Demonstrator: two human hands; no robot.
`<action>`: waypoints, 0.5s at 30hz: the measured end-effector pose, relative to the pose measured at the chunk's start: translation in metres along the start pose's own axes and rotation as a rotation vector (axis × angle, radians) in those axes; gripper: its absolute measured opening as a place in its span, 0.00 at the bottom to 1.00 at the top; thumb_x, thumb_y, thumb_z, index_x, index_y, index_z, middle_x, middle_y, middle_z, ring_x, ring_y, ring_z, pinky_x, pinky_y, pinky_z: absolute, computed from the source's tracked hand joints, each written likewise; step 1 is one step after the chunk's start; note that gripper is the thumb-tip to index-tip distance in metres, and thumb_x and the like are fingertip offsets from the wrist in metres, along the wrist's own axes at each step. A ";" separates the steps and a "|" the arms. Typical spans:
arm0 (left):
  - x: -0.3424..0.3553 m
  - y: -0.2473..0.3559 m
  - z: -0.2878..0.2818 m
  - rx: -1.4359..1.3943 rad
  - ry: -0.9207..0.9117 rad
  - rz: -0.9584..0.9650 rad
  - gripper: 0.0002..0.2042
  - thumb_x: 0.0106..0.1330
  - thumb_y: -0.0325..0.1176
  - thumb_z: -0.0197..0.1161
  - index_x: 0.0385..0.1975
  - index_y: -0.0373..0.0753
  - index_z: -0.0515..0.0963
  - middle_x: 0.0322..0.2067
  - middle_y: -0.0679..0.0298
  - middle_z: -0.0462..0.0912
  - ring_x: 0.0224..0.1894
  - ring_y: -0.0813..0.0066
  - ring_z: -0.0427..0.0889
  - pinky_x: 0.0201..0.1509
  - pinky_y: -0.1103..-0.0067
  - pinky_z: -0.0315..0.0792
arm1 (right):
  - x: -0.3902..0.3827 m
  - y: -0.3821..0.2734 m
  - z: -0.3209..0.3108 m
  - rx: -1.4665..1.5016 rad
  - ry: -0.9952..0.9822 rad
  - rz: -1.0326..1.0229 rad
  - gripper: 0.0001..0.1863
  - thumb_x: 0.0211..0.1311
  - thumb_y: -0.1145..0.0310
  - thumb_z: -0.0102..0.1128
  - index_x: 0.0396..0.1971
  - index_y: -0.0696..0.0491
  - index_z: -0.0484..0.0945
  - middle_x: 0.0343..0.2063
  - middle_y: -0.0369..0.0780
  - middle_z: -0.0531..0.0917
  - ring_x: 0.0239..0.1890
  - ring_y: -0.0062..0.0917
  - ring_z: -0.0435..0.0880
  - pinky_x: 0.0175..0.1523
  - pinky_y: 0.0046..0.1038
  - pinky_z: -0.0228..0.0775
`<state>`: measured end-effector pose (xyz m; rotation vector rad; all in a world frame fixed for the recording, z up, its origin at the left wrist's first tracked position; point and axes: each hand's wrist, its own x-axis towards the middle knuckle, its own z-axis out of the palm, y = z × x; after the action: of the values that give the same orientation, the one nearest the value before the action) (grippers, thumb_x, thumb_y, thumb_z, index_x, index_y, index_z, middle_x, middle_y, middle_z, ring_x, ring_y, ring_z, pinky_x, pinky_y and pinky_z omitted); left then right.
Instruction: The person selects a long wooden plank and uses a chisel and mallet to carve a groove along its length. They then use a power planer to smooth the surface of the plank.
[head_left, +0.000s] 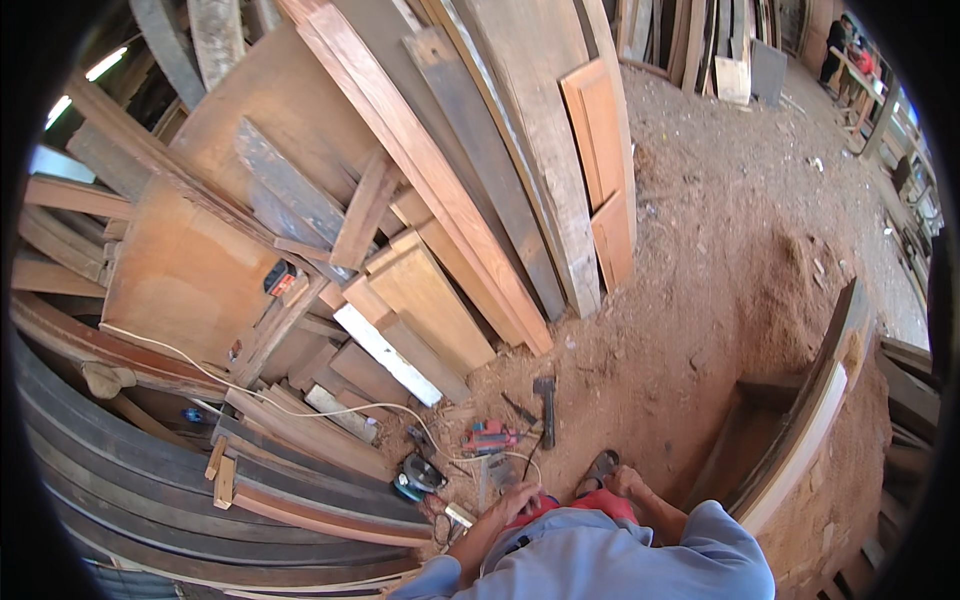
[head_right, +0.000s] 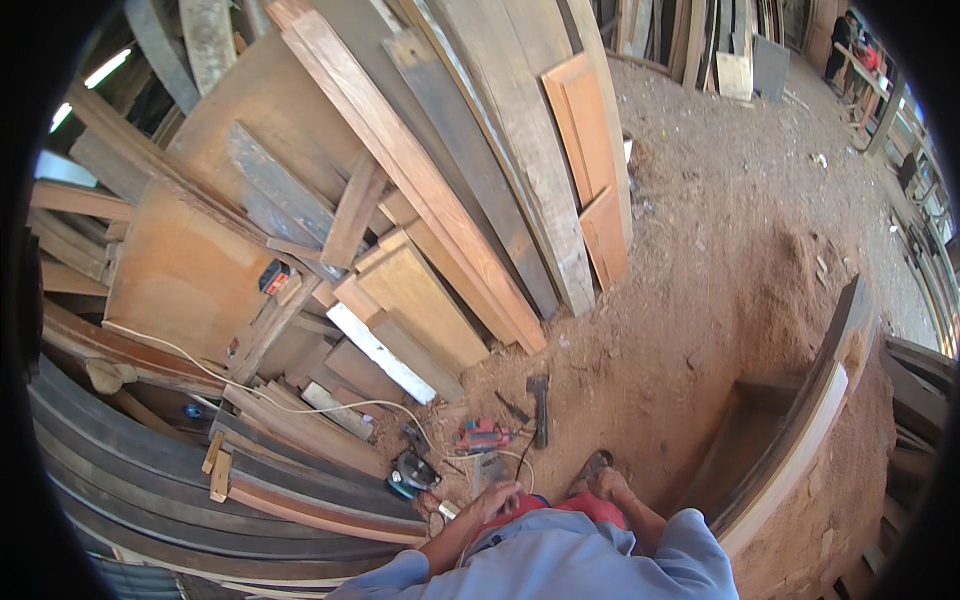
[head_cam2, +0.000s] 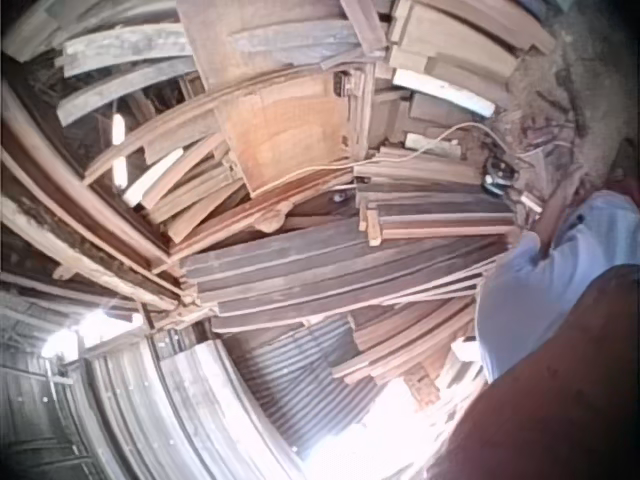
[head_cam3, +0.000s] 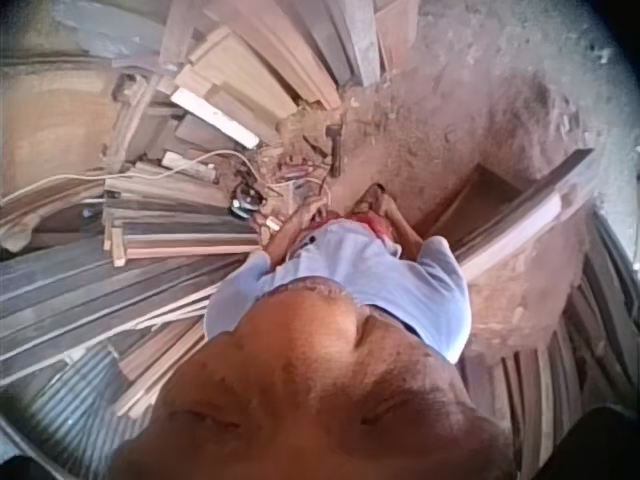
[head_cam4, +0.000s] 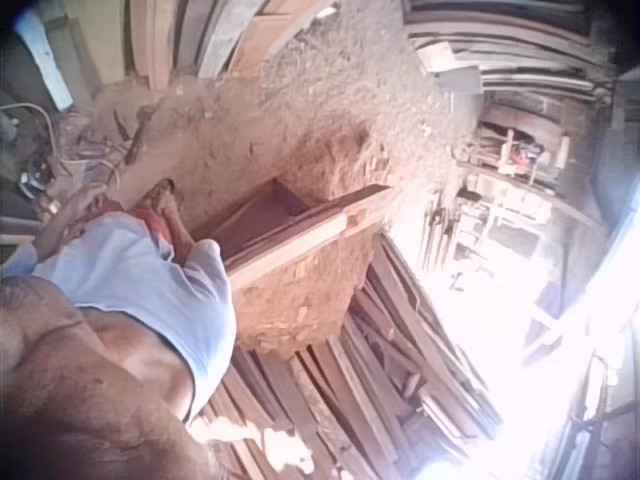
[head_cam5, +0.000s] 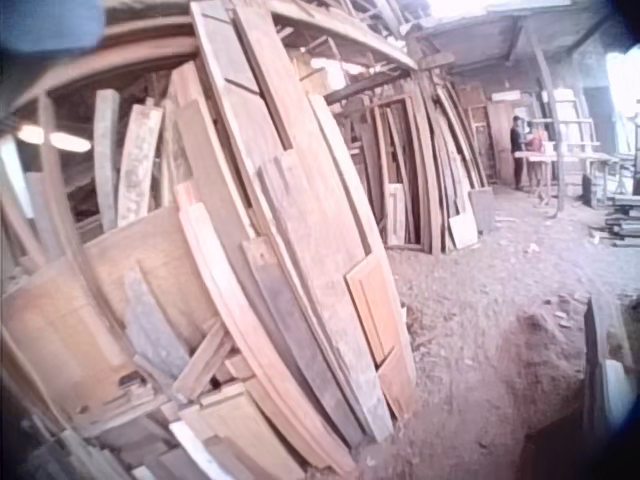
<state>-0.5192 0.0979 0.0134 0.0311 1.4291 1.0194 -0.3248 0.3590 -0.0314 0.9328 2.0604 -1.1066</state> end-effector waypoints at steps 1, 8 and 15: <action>0.012 -0.006 -0.005 -0.003 0.057 -0.015 0.19 0.75 0.48 0.55 0.42 0.37 0.81 0.24 0.65 0.80 0.20 0.80 0.74 0.23 0.83 0.67 | 0.010 0.008 0.014 -0.003 0.017 -0.010 0.26 0.67 0.52 0.52 0.45 0.61 0.85 0.48 0.56 0.84 0.57 0.50 0.81 0.61 0.44 0.74; 0.063 -0.031 -0.046 0.162 0.231 0.014 0.15 0.73 0.41 0.57 0.41 0.33 0.78 0.25 0.63 0.81 0.26 0.78 0.79 0.30 0.77 0.75 | 0.124 0.102 0.158 -0.349 -0.015 -0.326 0.15 0.61 0.61 0.56 0.24 0.57 0.81 0.31 0.48 0.88 0.44 0.43 0.88 0.46 0.43 0.79; 0.123 -0.074 -0.107 0.269 0.303 -0.039 0.17 0.74 0.44 0.57 0.43 0.34 0.80 0.28 0.60 0.85 0.31 0.72 0.85 0.36 0.75 0.78 | 0.198 0.084 0.162 0.004 -0.080 -0.126 0.16 0.61 0.58 0.56 0.43 0.49 0.85 0.44 0.50 0.87 0.51 0.46 0.85 0.55 0.44 0.76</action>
<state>-0.5877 0.0678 -0.1494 0.0463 1.8298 0.8177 -0.3390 0.3096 -0.2955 0.7562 2.0755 -1.1941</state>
